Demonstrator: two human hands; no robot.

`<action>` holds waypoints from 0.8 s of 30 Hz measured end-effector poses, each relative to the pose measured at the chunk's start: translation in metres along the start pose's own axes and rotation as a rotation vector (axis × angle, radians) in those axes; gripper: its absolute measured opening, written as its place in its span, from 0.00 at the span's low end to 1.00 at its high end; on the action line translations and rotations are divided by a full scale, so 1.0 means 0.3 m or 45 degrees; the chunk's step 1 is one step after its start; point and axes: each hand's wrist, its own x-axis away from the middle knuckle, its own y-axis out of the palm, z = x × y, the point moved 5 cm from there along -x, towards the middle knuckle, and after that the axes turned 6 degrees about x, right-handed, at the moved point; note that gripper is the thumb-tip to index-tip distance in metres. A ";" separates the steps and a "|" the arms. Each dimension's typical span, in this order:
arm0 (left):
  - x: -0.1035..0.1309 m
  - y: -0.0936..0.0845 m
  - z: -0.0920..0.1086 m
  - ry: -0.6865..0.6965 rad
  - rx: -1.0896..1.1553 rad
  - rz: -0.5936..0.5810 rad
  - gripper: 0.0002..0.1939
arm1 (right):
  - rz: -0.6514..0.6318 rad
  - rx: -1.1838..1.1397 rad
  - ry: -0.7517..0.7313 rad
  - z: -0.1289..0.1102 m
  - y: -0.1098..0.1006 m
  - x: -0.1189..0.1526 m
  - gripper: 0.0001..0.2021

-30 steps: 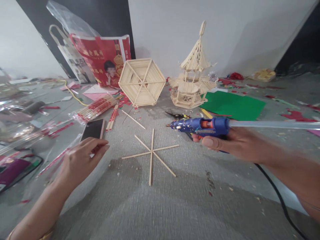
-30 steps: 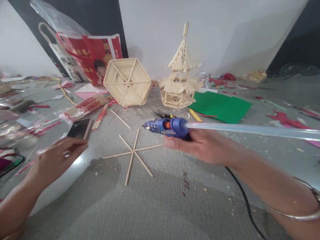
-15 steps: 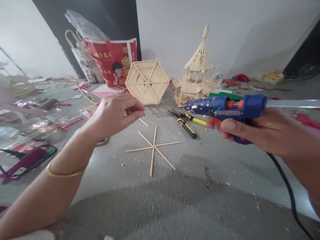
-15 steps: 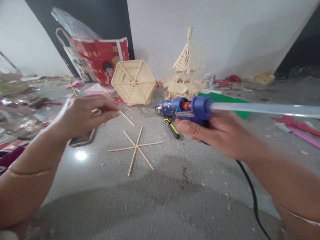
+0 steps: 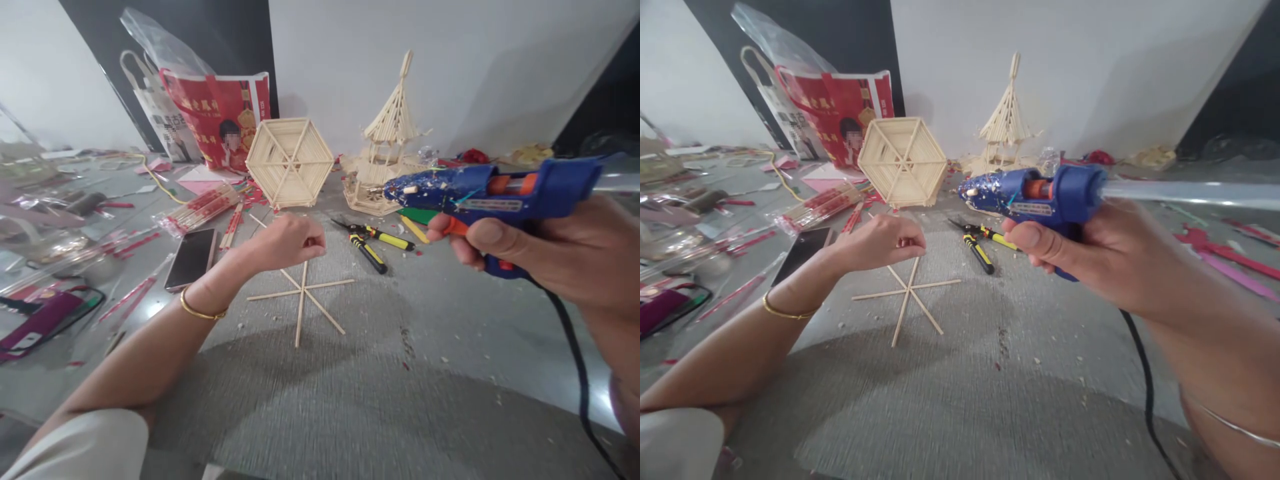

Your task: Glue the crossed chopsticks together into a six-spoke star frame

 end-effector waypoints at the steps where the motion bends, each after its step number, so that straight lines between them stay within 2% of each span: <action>1: 0.001 0.001 0.002 -0.002 -0.003 -0.002 0.07 | 0.008 0.013 0.006 0.003 -0.002 0.000 0.18; 6: 0.010 -0.023 0.020 0.005 0.036 0.033 0.06 | 0.057 0.033 0.102 0.017 -0.013 0.006 0.21; 12: 0.027 0.024 0.065 0.090 0.110 -0.179 0.05 | 0.083 -0.009 0.102 0.020 -0.022 0.019 0.19; 18: 0.029 0.048 0.091 0.124 0.096 -0.247 0.02 | 0.026 0.003 0.027 0.030 -0.021 0.015 0.16; 21: 0.031 0.020 0.097 0.156 0.061 -0.185 0.03 | 0.036 0.008 -0.002 0.024 -0.024 0.014 0.15; 24: 0.037 -0.043 0.093 0.168 0.044 -0.001 0.05 | 0.082 0.031 0.061 0.036 -0.033 0.019 0.19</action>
